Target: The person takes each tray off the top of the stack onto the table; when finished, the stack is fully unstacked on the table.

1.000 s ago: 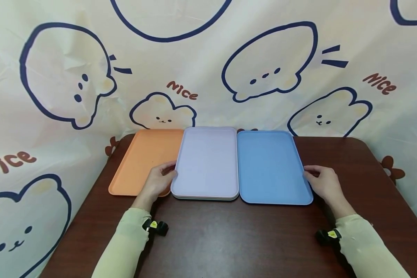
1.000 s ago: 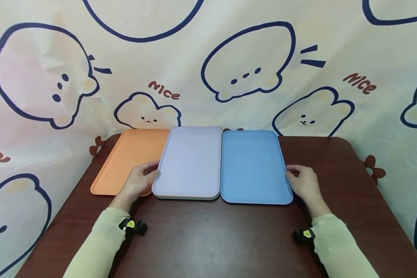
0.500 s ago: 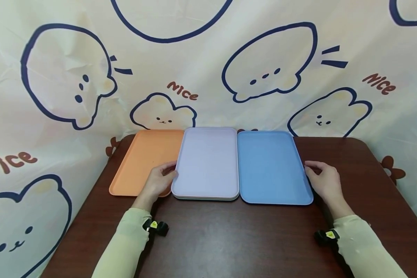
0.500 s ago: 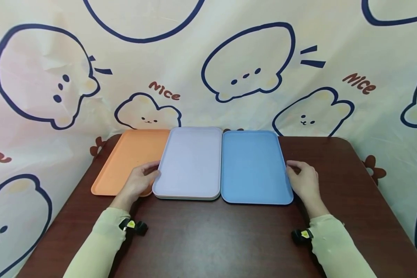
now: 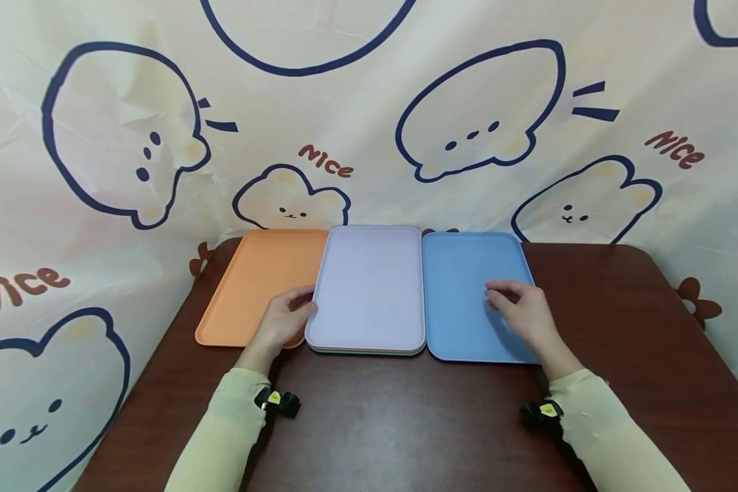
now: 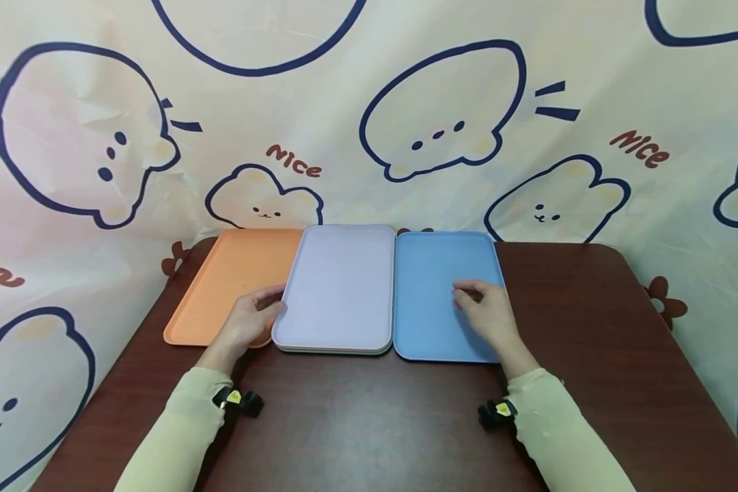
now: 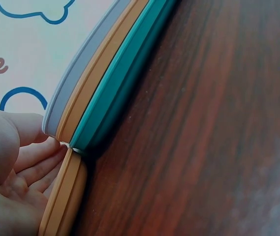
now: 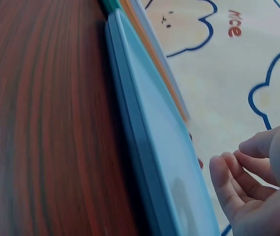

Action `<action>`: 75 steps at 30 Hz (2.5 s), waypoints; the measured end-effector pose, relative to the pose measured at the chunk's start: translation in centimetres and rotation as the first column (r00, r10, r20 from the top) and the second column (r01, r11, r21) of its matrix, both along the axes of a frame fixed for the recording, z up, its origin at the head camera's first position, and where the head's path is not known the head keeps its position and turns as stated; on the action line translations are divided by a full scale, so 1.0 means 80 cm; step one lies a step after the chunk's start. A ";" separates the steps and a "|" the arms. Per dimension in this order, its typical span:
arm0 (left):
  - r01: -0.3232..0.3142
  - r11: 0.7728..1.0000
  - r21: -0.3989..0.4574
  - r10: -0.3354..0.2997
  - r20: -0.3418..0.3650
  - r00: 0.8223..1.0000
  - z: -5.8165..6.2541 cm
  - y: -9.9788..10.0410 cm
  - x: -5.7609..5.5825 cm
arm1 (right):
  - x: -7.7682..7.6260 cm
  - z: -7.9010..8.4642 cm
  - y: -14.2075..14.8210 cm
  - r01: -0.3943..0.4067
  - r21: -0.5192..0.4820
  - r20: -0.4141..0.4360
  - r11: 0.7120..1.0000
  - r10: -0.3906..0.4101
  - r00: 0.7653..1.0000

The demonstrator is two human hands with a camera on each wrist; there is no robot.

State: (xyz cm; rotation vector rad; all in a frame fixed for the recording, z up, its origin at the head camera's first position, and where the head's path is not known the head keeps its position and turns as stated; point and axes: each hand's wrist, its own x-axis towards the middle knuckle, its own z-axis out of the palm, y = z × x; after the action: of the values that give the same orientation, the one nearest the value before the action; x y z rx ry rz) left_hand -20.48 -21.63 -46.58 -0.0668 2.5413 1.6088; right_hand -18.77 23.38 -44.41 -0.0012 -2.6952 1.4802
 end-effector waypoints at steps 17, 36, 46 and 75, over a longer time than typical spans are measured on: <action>0.002 1.000 0.020 -0.002 -0.005 1.000 -0.002 0.000 -0.001 | -0.027 -0.016 -0.089 -0.099 -0.136 0.049 0.986 0.107 0.993; -0.004 0.999 0.036 0.004 -0.002 1.000 -0.003 -0.002 -0.001 | -0.037 -0.027 -0.139 -0.057 0.028 0.066 0.998 0.055 0.996; -0.014 0.999 0.033 0.013 0.019 1.000 -0.004 -0.001 -0.003 | -0.037 -0.030 -0.149 0.030 0.039 -0.024 0.999 -0.029 0.999; 0.038 0.997 0.060 -0.037 -0.015 0.999 -0.006 0.000 -0.004 | -0.021 -0.028 -0.136 0.186 -0.298 0.040 0.936 -0.183 0.982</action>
State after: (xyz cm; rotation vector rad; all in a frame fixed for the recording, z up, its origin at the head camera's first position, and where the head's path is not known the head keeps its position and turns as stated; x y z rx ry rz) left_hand -20.77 -21.60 -47.05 -0.0016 2.4867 1.6769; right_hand -20.48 12.48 -46.64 -0.2718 -2.3698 1.8133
